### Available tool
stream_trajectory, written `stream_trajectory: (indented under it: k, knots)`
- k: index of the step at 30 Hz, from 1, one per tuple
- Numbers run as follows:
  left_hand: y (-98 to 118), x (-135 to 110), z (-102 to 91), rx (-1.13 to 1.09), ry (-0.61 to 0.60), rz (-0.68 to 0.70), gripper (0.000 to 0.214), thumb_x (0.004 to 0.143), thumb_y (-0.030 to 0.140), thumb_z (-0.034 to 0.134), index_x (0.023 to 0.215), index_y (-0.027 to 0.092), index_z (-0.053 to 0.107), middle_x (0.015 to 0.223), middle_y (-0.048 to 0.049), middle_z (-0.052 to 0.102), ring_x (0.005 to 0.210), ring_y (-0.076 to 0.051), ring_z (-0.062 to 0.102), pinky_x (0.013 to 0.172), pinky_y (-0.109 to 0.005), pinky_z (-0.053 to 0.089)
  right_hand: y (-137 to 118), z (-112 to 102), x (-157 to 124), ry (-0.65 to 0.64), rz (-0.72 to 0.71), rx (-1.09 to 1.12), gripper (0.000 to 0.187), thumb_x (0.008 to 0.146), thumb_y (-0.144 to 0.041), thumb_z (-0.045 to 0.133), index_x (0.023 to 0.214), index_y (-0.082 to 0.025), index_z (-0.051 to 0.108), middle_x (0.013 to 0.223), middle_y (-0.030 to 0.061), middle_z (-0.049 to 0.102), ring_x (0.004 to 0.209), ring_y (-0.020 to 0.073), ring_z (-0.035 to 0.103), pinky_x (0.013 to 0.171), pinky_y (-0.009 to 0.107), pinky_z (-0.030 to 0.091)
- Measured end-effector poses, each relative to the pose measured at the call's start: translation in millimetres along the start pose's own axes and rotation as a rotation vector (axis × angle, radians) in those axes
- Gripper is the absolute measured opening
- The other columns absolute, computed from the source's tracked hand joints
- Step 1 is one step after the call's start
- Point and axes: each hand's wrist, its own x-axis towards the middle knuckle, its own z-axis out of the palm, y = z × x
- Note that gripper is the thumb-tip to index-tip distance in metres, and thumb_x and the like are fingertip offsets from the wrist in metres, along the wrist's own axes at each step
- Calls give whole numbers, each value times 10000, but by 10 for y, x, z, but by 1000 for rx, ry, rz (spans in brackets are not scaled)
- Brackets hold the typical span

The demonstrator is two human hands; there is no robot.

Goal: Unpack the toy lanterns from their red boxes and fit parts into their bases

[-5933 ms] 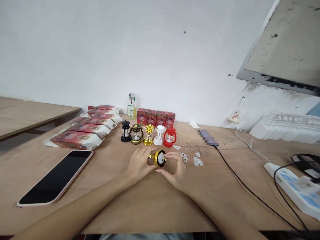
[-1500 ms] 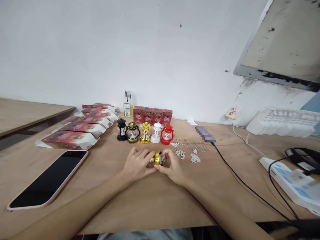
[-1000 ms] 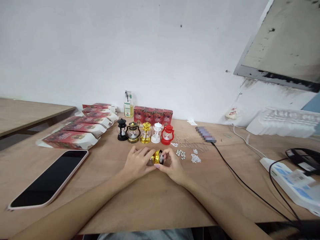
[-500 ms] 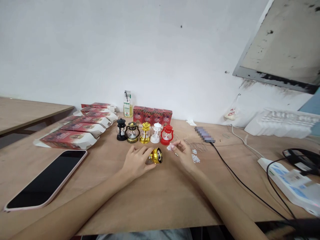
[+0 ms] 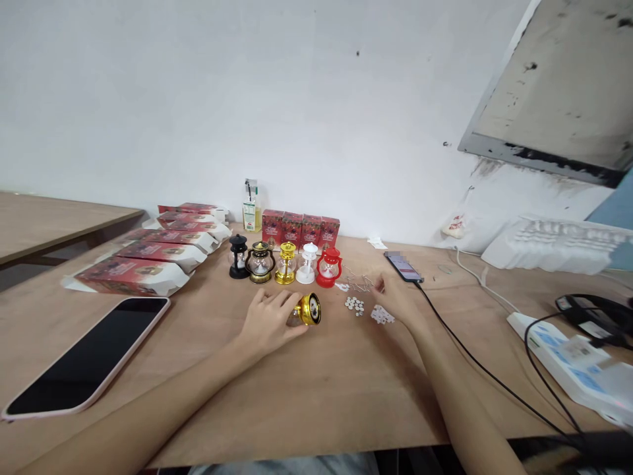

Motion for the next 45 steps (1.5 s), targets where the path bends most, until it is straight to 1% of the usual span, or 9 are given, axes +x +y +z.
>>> stream_trajectory:
  k: [2, 4, 6, 8, 12, 15, 19, 30, 45]
  knots:
    - [-1, 0, -2, -39, -2, -19, 333, 747, 449, 597, 940, 182, 550, 868, -38, 685, 662, -192, 611, 689, -331, 322, -117, 65, -36, 120, -65, 10, 124, 740, -225, 522, 657, -204, 432, 555, -33, 484, 515, 125, 453, 484, 237, 294]
    - [1, 2, -5, -90, 6, -35, 331, 748, 443, 596, 940, 178, 542, 851, -34, 682, 676, -188, 613, 693, -325, 327, -272, 151, -118, 136, -158, 129, 116, 784, -270, 500, 709, -204, 442, 611, -24, 512, 554, 132, 475, 519, 247, 335]
    - [4, 6, -11, -149, 17, -45, 319, 750, 420, 599, 946, 177, 534, 858, -29, 680, 711, -183, 617, 697, -315, 329, -440, 239, -237, 78, -266, 292, 160, 804, -342, 523, 744, -200, 479, 687, -4, 554, 614, 139, 506, 569, 259, 381]
    - [11, 13, -21, -202, 30, -49, 289, 756, 386, 599, 951, 183, 531, 881, -20, 680, 754, -175, 620, 696, -303, 327, -592, 309, -370, 28, -361, 390, 182, 796, -366, 567, 737, -203, 513, 695, -3, 565, 646, 141, 516, 618, 269, 406]
    - [26, 24, -46, -250, 52, -30, 241, 774, 344, 587, 954, 191, 537, 894, -14, 687, 784, -170, 619, 696, -298, 317, -766, 402, -568, -40, -524, 452, 136, 798, -293, 579, 713, -205, 518, 705, 2, 559, 673, 143, 516, 647, 284, 419]
    - [32, 28, -60, -255, 58, 10, 255, 786, 367, 579, 962, 186, 539, 929, -29, 687, 801, -180, 616, 701, -303, 314, -785, 458, -619, -55, -593, 476, 76, 805, -277, 583, 798, -206, 558, 760, 19, 570, 683, 141, 512, 651, 291, 429]
    - [33, 25, -69, -229, 63, 40, 266, 799, 392, 560, 963, 182, 547, 946, -40, 681, 805, -183, 612, 710, -307, 319, -761, 501, -618, -53, -599, 491, 94, 808, -288, 599, 862, -212, 607, 789, 30, 576, 690, 142, 515, 645, 293, 435]
    - [16, 12, -58, -214, 68, 82, 303, 781, 412, 573, 975, 179, 561, 960, -47, 675, 821, -181, 609, 730, -315, 326, -766, 520, -613, -156, -440, 631, 167, 771, -371, 640, 746, -209, 607, 738, 1, 539, 695, 136, 522, 636, 272, 424]
    - [24, 10, -53, -220, 91, 100, 294, 808, 426, 550, 965, 177, 542, 950, -48, 675, 809, -188, 610, 709, -316, 298, -753, 509, -613, -232, -443, 652, 166, 782, -348, 628, 725, -207, 562, 757, 0, 487, 718, 141, 491, 670, 277, 408]
